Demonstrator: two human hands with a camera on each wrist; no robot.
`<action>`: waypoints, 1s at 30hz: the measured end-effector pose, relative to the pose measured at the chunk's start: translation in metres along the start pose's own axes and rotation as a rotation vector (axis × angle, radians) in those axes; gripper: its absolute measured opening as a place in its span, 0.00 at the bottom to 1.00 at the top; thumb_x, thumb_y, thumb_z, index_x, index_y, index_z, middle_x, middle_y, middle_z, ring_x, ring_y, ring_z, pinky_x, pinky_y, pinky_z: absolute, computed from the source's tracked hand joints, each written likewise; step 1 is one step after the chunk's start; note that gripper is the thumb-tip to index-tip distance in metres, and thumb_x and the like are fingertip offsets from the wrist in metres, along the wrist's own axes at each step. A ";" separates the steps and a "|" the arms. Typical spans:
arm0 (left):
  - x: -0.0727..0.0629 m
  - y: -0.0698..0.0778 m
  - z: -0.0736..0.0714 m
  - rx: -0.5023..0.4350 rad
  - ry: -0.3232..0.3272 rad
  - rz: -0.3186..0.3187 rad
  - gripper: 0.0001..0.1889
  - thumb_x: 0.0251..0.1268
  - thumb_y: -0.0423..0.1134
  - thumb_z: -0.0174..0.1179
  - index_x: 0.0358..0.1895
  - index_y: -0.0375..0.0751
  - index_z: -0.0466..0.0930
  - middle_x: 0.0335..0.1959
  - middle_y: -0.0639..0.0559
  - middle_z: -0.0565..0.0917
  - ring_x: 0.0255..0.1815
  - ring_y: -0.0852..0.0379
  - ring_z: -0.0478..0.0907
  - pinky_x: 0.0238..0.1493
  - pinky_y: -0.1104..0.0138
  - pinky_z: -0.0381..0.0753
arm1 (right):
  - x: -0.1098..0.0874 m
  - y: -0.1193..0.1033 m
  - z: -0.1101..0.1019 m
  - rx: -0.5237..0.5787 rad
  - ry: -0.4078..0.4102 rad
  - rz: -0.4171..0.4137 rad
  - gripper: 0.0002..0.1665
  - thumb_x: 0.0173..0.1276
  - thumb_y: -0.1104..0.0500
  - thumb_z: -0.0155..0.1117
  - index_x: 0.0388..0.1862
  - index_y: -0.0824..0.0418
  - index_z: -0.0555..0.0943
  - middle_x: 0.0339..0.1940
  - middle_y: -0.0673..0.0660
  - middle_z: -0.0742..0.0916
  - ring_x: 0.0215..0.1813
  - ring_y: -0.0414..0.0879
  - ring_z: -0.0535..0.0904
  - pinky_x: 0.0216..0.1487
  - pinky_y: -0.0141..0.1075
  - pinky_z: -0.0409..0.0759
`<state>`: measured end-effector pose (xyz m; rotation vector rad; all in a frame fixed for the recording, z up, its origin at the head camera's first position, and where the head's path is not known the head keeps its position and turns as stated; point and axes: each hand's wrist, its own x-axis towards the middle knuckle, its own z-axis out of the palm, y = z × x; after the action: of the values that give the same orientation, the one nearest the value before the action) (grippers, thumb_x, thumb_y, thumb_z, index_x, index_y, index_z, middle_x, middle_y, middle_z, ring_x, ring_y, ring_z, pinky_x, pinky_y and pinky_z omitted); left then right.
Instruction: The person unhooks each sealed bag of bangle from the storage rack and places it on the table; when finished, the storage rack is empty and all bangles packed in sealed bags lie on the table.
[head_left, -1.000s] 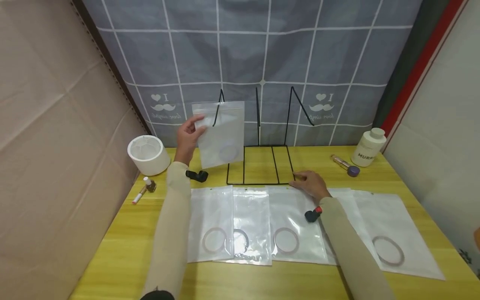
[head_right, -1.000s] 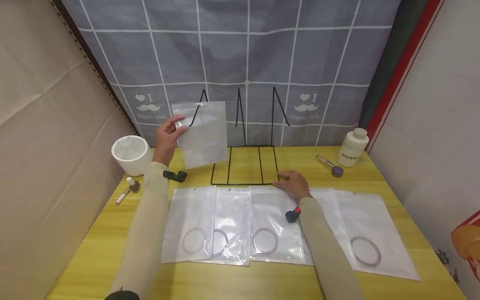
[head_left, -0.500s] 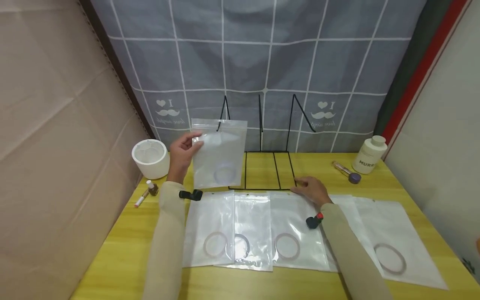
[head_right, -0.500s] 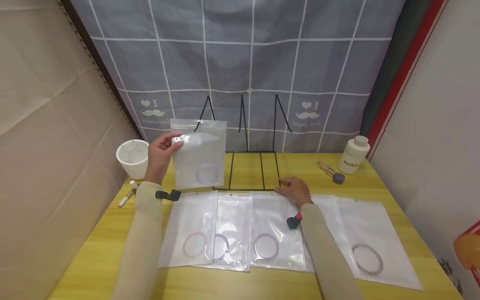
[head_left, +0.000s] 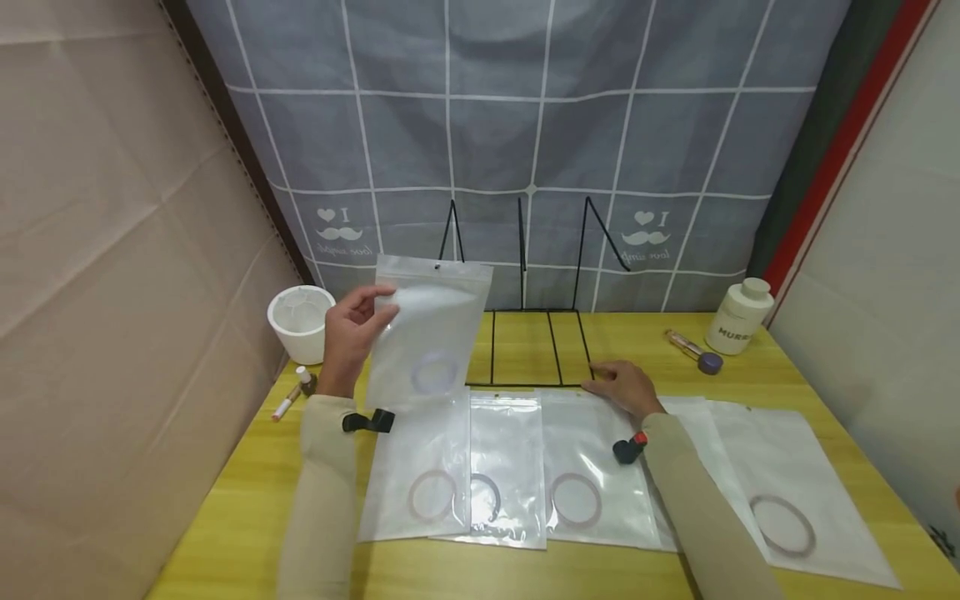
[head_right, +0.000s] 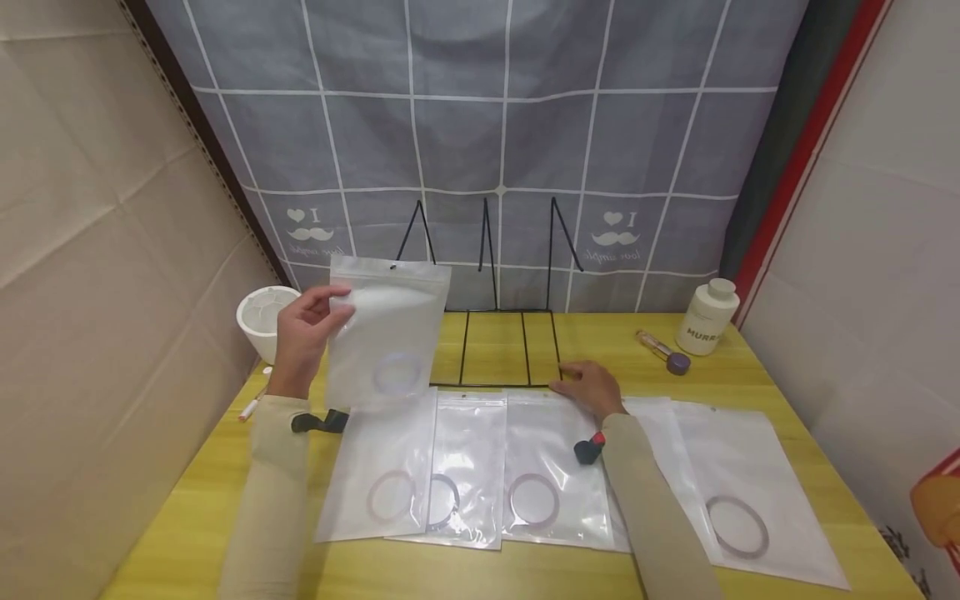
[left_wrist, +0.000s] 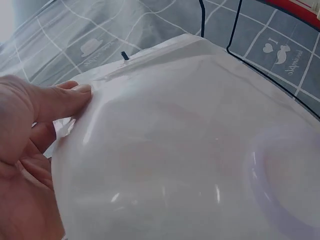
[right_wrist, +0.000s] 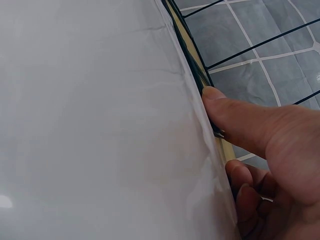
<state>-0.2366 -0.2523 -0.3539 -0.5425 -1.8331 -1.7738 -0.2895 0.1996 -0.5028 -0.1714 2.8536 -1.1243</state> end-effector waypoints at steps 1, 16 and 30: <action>-0.003 0.003 -0.001 -0.013 0.002 0.002 0.14 0.63 0.28 0.69 0.52 0.34 0.86 0.43 0.55 0.86 0.34 0.62 0.77 0.37 0.74 0.78 | 0.000 0.000 0.001 0.001 -0.003 0.001 0.40 0.65 0.39 0.71 0.70 0.56 0.77 0.69 0.67 0.77 0.69 0.65 0.71 0.66 0.61 0.68; -0.088 0.032 -0.037 -0.082 0.044 -0.464 0.11 0.62 0.26 0.68 0.42 0.47 0.87 0.34 0.58 0.89 0.34 0.62 0.83 0.38 0.71 0.82 | 0.001 0.001 -0.002 -0.014 -0.011 0.008 0.42 0.63 0.36 0.71 0.70 0.55 0.77 0.67 0.67 0.78 0.67 0.65 0.72 0.66 0.60 0.68; -0.129 -0.041 -0.124 0.644 -0.046 -0.763 0.18 0.64 0.31 0.67 0.55 0.28 0.81 0.32 0.47 0.78 0.37 0.53 0.70 0.34 0.69 0.70 | 0.002 0.001 -0.001 -0.016 0.007 0.004 0.41 0.62 0.37 0.72 0.70 0.54 0.78 0.63 0.66 0.81 0.64 0.62 0.74 0.65 0.59 0.69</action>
<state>-0.1499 -0.3683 -0.4665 0.4262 -2.6889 -1.4070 -0.2913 0.2007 -0.5023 -0.1623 2.8684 -1.1042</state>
